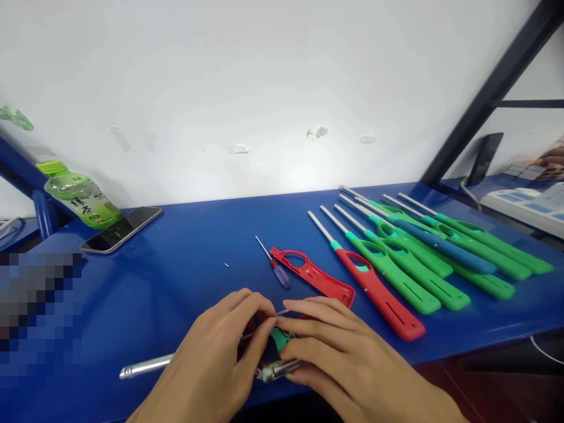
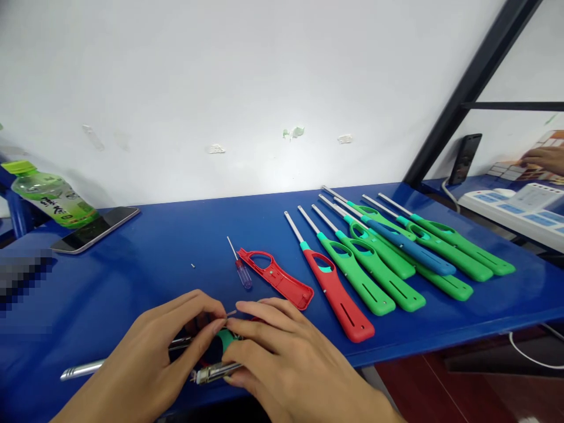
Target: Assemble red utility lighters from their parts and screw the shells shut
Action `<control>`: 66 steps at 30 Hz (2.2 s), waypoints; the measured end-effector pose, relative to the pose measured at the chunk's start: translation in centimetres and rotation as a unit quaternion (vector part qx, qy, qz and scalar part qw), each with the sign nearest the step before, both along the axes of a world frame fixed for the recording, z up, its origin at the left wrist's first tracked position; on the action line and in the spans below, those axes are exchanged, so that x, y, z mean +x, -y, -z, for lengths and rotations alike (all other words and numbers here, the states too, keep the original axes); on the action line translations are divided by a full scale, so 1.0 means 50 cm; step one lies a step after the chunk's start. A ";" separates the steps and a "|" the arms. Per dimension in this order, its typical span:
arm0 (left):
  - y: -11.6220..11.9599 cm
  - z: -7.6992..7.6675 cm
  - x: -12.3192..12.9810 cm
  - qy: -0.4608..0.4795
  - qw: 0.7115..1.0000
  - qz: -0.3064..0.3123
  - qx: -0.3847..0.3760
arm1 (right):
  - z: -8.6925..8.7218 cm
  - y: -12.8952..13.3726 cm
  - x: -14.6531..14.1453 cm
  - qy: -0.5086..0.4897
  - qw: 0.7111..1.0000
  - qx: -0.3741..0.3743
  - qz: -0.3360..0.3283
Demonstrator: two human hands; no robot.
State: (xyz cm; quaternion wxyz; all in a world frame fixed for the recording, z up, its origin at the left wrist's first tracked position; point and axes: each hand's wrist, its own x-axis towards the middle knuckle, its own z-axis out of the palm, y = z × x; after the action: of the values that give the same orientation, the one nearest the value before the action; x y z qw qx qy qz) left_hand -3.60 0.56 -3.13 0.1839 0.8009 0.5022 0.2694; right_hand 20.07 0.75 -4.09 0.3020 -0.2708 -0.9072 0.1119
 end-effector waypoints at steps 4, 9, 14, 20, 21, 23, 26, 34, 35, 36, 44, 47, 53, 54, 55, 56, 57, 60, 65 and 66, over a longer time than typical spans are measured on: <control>0.001 0.011 0.006 0.020 0.999 0.006 0.041 | -0.008 -0.003 0.013 -0.079 0.996 -0.051 0.006; 0.003 0.037 0.005 0.029 0.993 0.012 0.116 | -0.002 -0.010 0.044 -0.127 0.988 -0.048 0.072; 0.011 0.046 0.007 0.011 0.986 0.004 0.167 | 0.000 -0.019 0.055 -0.124 0.987 -0.006 0.106; 0.013 0.042 0.013 -0.007 0.976 0.006 0.216 | -0.001 -0.017 0.051 -0.120 0.988 -0.007 0.100; 0.013 0.042 0.014 -0.010 0.976 0.006 0.220 | -0.001 -0.016 0.050 -0.122 0.987 -0.011 0.100; 0.013 0.041 0.015 -0.016 0.974 0.007 0.226 | 0.000 -0.015 0.050 -0.128 0.987 -0.017 0.100; 0.014 0.040 0.016 -0.025 0.973 0.013 0.229 | 0.000 -0.016 0.050 -0.137 0.985 -0.017 0.098; 0.015 0.039 0.015 -0.049 0.969 0.024 0.240 | 0.000 -0.014 0.051 -0.132 0.986 -0.019 0.096; 0.015 0.039 0.015 -0.050 0.970 0.023 0.237 | 0.001 -0.014 0.051 -0.131 0.987 -0.020 0.096; 0.016 0.039 0.015 -0.051 0.970 0.021 0.235 | 0.001 -0.014 0.051 -0.131 0.986 -0.021 0.097; 0.017 0.036 0.013 -0.052 0.970 0.021 0.237 | 0.002 -0.014 0.052 -0.132 0.986 -0.023 0.100; 0.016 0.037 0.012 -0.055 0.971 0.023 0.232 | 0.003 -0.013 0.052 -0.131 0.986 -0.021 0.101; 0.018 0.040 0.014 -0.049 0.970 0.035 0.235 | 0.008 -0.011 0.052 -0.132 0.986 -0.021 0.104; 0.018 0.039 0.015 -0.046 0.970 0.038 0.236 | 0.008 -0.011 0.052 -0.132 0.986 -0.021 0.103; 0.019 0.039 0.015 -0.043 0.970 0.040 0.236 | 0.009 -0.011 0.052 -0.132 0.986 -0.021 0.102; 0.019 0.038 0.015 -0.040 0.970 0.041 0.235 | 0.009 -0.011 0.052 -0.131 0.986 -0.020 0.102; 0.019 0.037 0.014 -0.036 0.971 0.041 0.234 | 0.010 -0.011 0.052 -0.130 0.986 -0.017 0.102; 0.019 0.034 0.013 -0.023 0.972 0.042 0.229 | 0.010 -0.012 0.051 -0.127 0.987 -0.010 0.100; 0.018 0.033 0.012 -0.026 0.972 0.056 0.229 | 0.010 -0.013 0.052 -0.129 0.988 0.000 0.089; 0.018 0.033 0.013 -0.025 0.970 0.058 0.234 | 0.010 -0.013 0.052 -0.129 0.988 0.004 0.088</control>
State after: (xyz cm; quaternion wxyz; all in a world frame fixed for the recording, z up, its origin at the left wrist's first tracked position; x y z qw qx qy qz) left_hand -2.94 -0.34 -4.77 -0.0064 0.8562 0.3819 0.3479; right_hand 22.67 1.41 -4.57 0.4264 -0.3314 -0.8336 0.1159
